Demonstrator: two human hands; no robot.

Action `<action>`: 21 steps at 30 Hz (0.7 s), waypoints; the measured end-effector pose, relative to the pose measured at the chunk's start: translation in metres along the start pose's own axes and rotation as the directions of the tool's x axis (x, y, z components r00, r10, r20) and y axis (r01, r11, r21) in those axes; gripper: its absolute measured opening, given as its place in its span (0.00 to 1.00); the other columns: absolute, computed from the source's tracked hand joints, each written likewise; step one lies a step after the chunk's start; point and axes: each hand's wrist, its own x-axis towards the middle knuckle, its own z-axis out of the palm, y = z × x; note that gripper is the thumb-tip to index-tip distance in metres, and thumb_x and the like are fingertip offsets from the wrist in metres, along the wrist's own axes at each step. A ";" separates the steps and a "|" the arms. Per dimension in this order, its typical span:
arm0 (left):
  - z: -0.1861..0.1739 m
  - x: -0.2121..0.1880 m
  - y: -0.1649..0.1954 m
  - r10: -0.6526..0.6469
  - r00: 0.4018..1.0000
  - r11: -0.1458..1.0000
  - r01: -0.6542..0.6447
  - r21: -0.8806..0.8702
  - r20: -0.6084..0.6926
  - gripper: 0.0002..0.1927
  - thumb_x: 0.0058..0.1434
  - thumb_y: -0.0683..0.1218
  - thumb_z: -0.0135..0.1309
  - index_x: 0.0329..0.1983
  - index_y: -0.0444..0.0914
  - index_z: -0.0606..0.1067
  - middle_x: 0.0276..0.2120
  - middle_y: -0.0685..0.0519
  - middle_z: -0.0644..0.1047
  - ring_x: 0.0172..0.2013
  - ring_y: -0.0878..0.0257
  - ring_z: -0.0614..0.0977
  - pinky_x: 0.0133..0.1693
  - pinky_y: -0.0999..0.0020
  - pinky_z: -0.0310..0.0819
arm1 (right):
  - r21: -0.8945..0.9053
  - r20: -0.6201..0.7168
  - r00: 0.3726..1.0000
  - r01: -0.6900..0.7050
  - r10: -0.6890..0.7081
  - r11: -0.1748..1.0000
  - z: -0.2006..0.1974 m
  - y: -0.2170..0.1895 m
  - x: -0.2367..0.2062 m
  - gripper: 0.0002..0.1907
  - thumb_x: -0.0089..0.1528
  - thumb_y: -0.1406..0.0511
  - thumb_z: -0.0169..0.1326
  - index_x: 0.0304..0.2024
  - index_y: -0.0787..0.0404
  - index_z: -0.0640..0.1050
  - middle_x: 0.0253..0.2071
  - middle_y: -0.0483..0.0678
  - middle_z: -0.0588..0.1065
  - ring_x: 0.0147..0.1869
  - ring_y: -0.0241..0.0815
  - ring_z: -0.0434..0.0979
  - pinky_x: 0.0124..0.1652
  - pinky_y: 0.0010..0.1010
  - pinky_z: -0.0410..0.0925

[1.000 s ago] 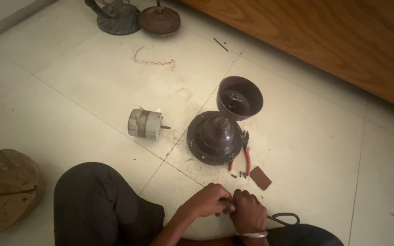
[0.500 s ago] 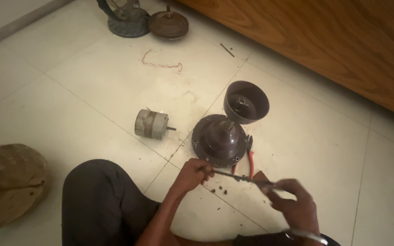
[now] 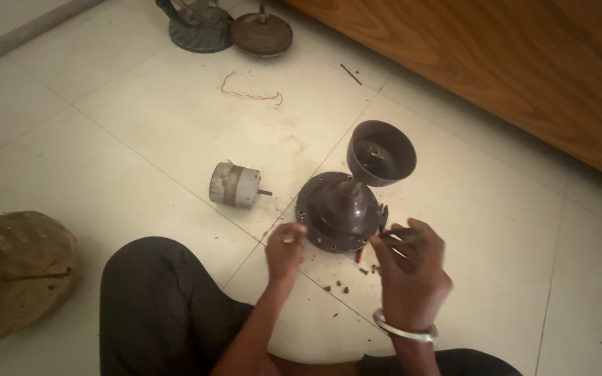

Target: The person sits on the floor repairing an electric fan. They use pliers to work on a small motor component, set it beside the fan housing, then use a screwdriver to loosen and remove fasteners from the fan base and adjust parts of the housing.

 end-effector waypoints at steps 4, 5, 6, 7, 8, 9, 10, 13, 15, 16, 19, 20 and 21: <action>-0.002 0.011 -0.003 -0.120 0.982 0.983 0.138 -0.118 0.145 0.19 0.64 0.52 0.62 0.43 0.30 0.79 0.28 0.47 0.78 0.23 0.66 0.79 0.25 0.70 0.80 | 0.001 0.086 0.995 -0.056 0.056 0.998 0.017 0.005 0.002 0.28 0.56 0.72 0.67 0.56 0.65 0.71 0.40 0.52 0.83 0.44 0.41 0.87 0.36 0.28 0.79; 0.001 0.011 -0.005 -0.137 0.976 0.976 0.162 -0.144 0.171 0.19 0.63 0.51 0.63 0.43 0.29 0.79 0.29 0.47 0.79 0.24 0.64 0.81 0.27 0.69 0.81 | 0.006 0.119 0.987 -0.110 0.109 0.994 0.021 0.007 0.002 0.28 0.55 0.72 0.67 0.56 0.64 0.71 0.40 0.51 0.83 0.42 0.40 0.87 0.32 0.27 0.80; 0.003 0.011 -0.008 -0.152 0.969 0.967 0.186 -0.171 0.197 0.18 0.62 0.50 0.64 0.42 0.28 0.78 0.30 0.47 0.80 0.25 0.63 0.82 0.28 0.68 0.83 | -0.008 0.119 0.991 -0.059 0.060 0.998 0.024 0.009 0.002 0.28 0.55 0.72 0.67 0.56 0.64 0.71 0.40 0.51 0.83 0.43 0.40 0.87 0.35 0.27 0.80; 0.004 0.012 -0.009 -0.126 0.973 0.971 0.161 -0.175 0.192 0.18 0.62 0.49 0.63 0.41 0.26 0.79 0.31 0.46 0.81 0.27 0.62 0.83 0.29 0.67 0.84 | -0.022 0.118 0.993 -0.009 0.012 1.000 0.027 0.011 0.003 0.28 0.55 0.72 0.67 0.56 0.65 0.71 0.40 0.52 0.83 0.43 0.41 0.87 0.38 0.27 0.80; 0.005 0.012 -0.009 -0.102 0.976 0.975 0.137 -0.178 0.190 0.18 0.61 0.47 0.63 0.39 0.25 0.79 0.32 0.45 0.81 0.28 0.62 0.84 0.31 0.67 0.85 | -0.039 0.117 0.993 0.039 -0.035 0.998 0.030 0.013 0.003 0.29 0.55 0.72 0.68 0.56 0.65 0.71 0.40 0.53 0.83 0.44 0.41 0.87 0.41 0.27 0.80; 0.006 0.012 -0.009 -0.079 0.979 0.977 0.113 -0.179 0.189 0.18 0.61 0.46 0.63 0.38 0.23 0.79 0.33 0.45 0.82 0.30 0.61 0.85 0.32 0.67 0.86 | -0.023 0.121 0.992 0.042 -0.039 0.999 0.031 0.014 0.003 0.29 0.55 0.72 0.67 0.57 0.65 0.71 0.41 0.53 0.82 0.44 0.41 0.87 0.41 0.27 0.80; 0.006 0.012 -0.009 -0.103 0.977 0.973 0.138 -0.187 0.187 0.17 0.61 0.46 0.62 0.38 0.23 0.79 0.34 0.45 0.82 0.30 0.60 0.85 0.32 0.67 0.86 | -0.009 0.126 0.991 0.044 -0.043 0.999 0.032 0.015 0.003 0.29 0.55 0.72 0.67 0.57 0.65 0.71 0.41 0.53 0.82 0.45 0.41 0.87 0.41 0.27 0.80; 0.006 0.013 -0.007 -0.158 0.967 0.957 0.200 -0.209 0.200 0.15 0.61 0.44 0.61 0.39 0.24 0.80 0.36 0.43 0.83 0.31 0.58 0.86 0.34 0.66 0.86 | -0.014 0.126 0.992 -0.009 0.011 1.000 0.031 0.018 0.003 0.29 0.55 0.72 0.67 0.57 0.65 0.71 0.40 0.53 0.82 0.44 0.41 0.87 0.37 0.26 0.80; 0.004 0.011 -0.006 -0.179 0.958 0.948 0.228 -0.221 0.222 0.15 0.62 0.43 0.61 0.40 0.22 0.80 0.36 0.42 0.82 0.32 0.57 0.85 0.34 0.66 0.86 | -0.020 0.132 0.990 -0.055 0.057 0.998 0.030 0.018 0.002 0.29 0.55 0.72 0.67 0.57 0.64 0.71 0.40 0.52 0.83 0.44 0.41 0.87 0.34 0.26 0.80; 0.004 0.010 -0.005 -0.188 0.957 0.949 0.236 -0.210 0.222 0.15 0.62 0.43 0.61 0.40 0.22 0.79 0.36 0.42 0.82 0.32 0.57 0.85 0.35 0.67 0.86 | -0.019 0.135 0.988 -0.071 0.073 0.997 0.029 0.018 0.001 0.29 0.55 0.72 0.67 0.57 0.64 0.71 0.40 0.52 0.83 0.44 0.41 0.88 0.33 0.26 0.79; 0.004 0.009 -0.006 -0.197 0.955 0.946 0.245 -0.211 0.223 0.15 0.61 0.43 0.62 0.40 0.22 0.79 0.37 0.42 0.82 0.33 0.57 0.86 0.35 0.67 0.87 | -0.034 0.130 0.991 -0.018 0.022 0.999 0.028 0.017 0.001 0.29 0.55 0.72 0.67 0.57 0.65 0.71 0.41 0.53 0.83 0.45 0.42 0.87 0.36 0.26 0.80; 0.005 0.009 -0.007 -0.185 0.957 0.944 0.237 -0.230 0.225 0.15 0.61 0.43 0.62 0.41 0.22 0.79 0.38 0.42 0.82 0.33 0.57 0.86 0.35 0.67 0.87 | -0.041 0.125 0.992 0.017 -0.012 0.999 0.029 0.017 0.001 0.29 0.55 0.72 0.67 0.57 0.65 0.71 0.42 0.53 0.83 0.45 0.42 0.87 0.38 0.26 0.81; 0.005 0.009 -0.008 -0.172 0.959 0.941 0.228 -0.250 0.227 0.15 0.60 0.43 0.62 0.41 0.22 0.79 0.38 0.42 0.82 0.33 0.57 0.86 0.35 0.67 0.87 | -0.052 0.130 0.992 0.001 0.006 0.999 0.029 0.017 0.001 0.29 0.55 0.72 0.67 0.57 0.65 0.71 0.42 0.54 0.83 0.45 0.42 0.87 0.38 0.26 0.81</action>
